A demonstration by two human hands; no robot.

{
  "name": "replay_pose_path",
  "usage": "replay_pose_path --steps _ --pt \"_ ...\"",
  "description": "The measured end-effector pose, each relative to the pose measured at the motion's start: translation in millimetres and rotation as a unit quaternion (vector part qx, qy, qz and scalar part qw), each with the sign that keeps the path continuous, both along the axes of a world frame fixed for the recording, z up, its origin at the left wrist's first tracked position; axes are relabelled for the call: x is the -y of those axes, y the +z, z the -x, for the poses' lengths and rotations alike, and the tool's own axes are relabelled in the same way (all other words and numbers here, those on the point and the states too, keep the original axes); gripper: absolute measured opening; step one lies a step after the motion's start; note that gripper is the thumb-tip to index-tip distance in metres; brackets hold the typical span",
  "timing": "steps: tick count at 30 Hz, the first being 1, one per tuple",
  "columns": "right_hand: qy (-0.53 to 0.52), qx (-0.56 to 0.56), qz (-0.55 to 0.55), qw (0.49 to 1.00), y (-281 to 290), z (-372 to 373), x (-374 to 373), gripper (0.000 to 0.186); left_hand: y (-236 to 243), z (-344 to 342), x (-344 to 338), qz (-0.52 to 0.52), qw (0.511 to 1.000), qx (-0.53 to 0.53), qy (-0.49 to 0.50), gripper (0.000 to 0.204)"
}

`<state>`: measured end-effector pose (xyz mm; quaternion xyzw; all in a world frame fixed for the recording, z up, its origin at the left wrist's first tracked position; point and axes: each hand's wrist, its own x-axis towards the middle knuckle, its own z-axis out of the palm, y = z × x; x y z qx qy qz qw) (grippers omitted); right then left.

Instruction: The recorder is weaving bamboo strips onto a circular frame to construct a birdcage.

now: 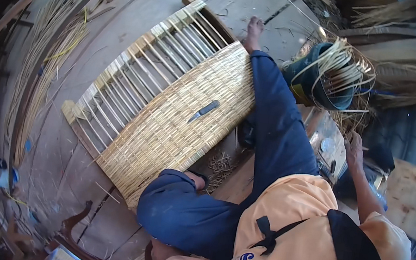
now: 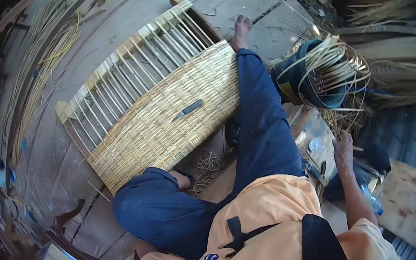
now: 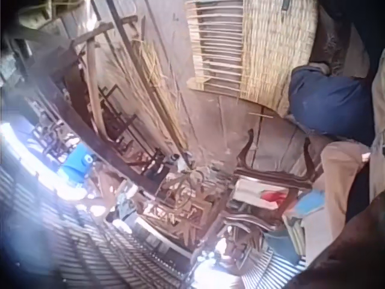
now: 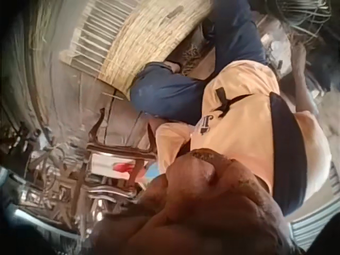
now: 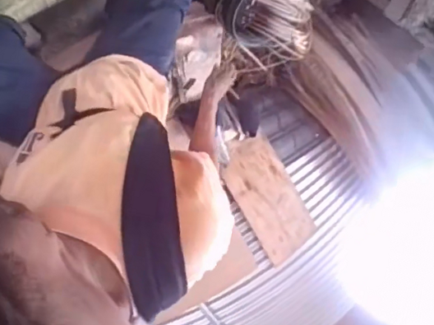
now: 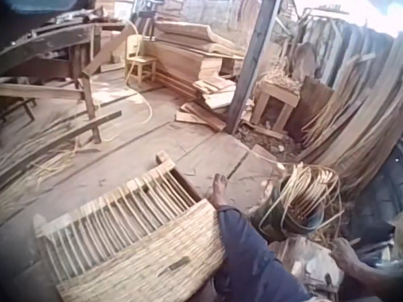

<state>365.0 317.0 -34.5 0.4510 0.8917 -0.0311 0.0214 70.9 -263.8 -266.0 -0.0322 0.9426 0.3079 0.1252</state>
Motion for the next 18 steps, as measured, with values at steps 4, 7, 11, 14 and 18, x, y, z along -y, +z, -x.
replay_pose_path --steps 4,7,11,14,18 --pt "0.062 -0.125 0.088 0.986 6 109 25 0.035 -10 -22 40 -0.059 0.994 0.012 0.097 0.077" --pt "0.251 -0.146 0.154 0.944 -51 226 78 0.040 -21 -28 58 -0.106 0.983 0.015 0.150 0.078" --pt "0.368 -0.030 0.242 0.897 -177 309 124 0.053 -57 -12 70 -0.193 0.960 -0.004 0.202 0.079" --pt "0.331 0.066 0.188 0.922 -212 326 127 0.039 -86 -20 88 -0.254 0.938 -0.030 0.233 0.080" --pt "0.406 0.056 0.212 0.887 -229 331 141 0.019 -94 -28 170 -0.278 0.925 -0.162 0.200 0.079"
